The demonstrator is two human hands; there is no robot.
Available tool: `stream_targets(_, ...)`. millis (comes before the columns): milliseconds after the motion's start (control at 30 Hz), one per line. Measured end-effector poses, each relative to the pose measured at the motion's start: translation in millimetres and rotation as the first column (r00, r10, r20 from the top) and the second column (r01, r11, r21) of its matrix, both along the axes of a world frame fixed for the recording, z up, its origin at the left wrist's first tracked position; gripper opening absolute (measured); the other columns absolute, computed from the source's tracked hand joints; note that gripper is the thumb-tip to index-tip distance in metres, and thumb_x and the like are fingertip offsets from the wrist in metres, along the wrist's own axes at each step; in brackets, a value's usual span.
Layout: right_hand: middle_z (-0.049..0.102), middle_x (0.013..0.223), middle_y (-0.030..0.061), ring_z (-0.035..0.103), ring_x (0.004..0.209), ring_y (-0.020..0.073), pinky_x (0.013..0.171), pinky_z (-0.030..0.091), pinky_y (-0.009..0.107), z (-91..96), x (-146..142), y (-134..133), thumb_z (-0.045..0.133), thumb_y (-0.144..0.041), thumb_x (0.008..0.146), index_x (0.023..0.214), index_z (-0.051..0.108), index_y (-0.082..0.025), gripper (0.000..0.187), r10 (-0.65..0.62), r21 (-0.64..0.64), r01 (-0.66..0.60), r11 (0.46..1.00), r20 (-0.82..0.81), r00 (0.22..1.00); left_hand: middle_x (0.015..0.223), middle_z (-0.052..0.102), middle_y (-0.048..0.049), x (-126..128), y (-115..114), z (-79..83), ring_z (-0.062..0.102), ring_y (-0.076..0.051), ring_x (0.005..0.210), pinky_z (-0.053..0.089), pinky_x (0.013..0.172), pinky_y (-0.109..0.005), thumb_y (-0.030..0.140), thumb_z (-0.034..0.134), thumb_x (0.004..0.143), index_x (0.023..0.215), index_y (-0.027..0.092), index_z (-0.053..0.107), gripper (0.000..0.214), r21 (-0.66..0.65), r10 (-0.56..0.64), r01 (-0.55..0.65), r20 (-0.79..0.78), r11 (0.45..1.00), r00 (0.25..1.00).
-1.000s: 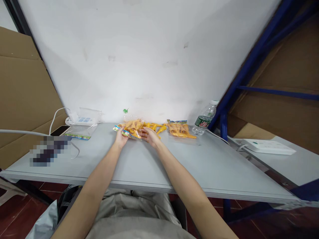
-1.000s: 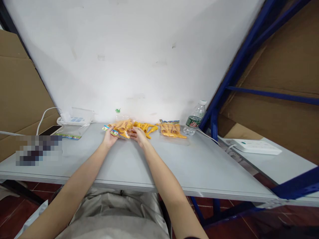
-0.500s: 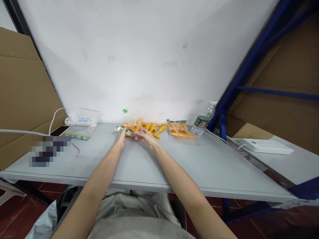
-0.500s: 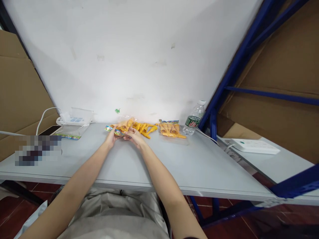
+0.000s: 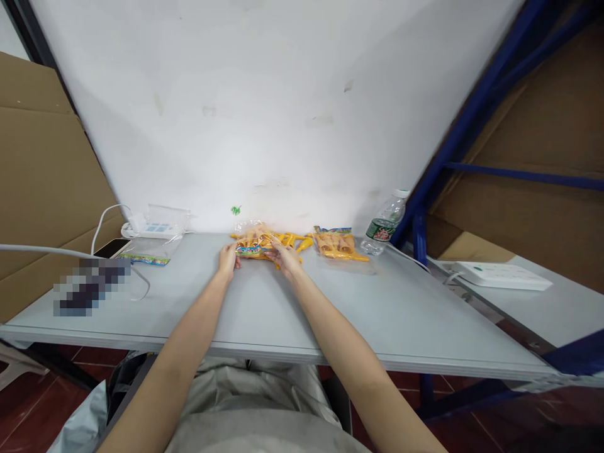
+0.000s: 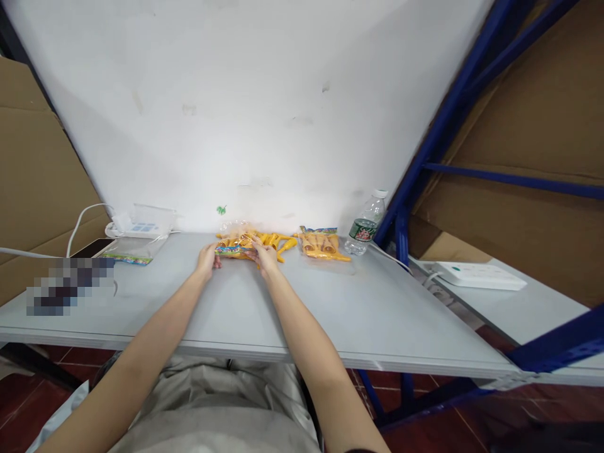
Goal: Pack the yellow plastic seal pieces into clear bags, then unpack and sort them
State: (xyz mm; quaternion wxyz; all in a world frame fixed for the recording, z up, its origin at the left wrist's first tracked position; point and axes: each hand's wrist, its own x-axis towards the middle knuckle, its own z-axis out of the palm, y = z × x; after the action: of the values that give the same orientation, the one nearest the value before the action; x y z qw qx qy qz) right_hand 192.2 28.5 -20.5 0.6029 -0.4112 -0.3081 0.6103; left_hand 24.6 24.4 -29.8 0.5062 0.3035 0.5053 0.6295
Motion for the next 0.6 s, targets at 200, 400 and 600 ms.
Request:
stream_targets(200, 0.064, 0.060, 0.0001, 0.066, 0.054, 0.0148, 0.056, 0.060, 0.027, 3.6, 7, -5, 0.078, -0.030, 0.074, 0.078, 0.058, -0.020, 0.023, 0.033, -0.064, -0.030, 0.997, 0.042, 0.999, 0.046, 0.049, 0.0100, -2, -1, 3.3, 0.042, -0.006, 0.032, 0.035, 0.041, -0.017, 0.027, 0.068, 0.078, 0.117, 0.015, 0.056, 0.043, 0.055, -0.005, 0.007, -0.032, 0.998, 0.999)
stream_targets(400, 0.053, 0.043, -0.0049, 0.050, 0.035, 0.0107, 0.049, 0.055, 0.028, 11.7, 7, -13, 0.069, -0.041, 0.082, 0.073, 0.053, -0.019, 0.029, 0.063, -0.169, -0.034, 0.985, 0.166, 0.984, 0.059, 0.060, 0.0065, 0, -5, 7.5, 0.046, -0.004, 0.037, 0.036, 0.042, -0.016, 0.024, 0.073, 0.075, 0.116, 0.017, 0.055, 0.045, 0.164, -0.006, 0.005, 0.008, 0.986, 1.000)
stream_targets(600, 0.068, 0.061, -0.0008, 0.058, 0.045, 0.0099, 0.050, 0.053, 0.022, 21.1, 1, -17, 0.067, -0.034, 0.085, 0.074, 0.058, -0.020, 0.021, 0.106, 0.052, -0.106, 0.993, -0.004, 0.994, 0.067, 0.065, 0.0041, 1, -7, 11.9, 0.048, -0.004, 0.036, 0.037, 0.041, -0.017, 0.032, 0.078, 0.072, 0.115, 0.019, 0.055, 0.050, 0.165, -0.022, 0.010, 0.069, 0.986, 0.997)
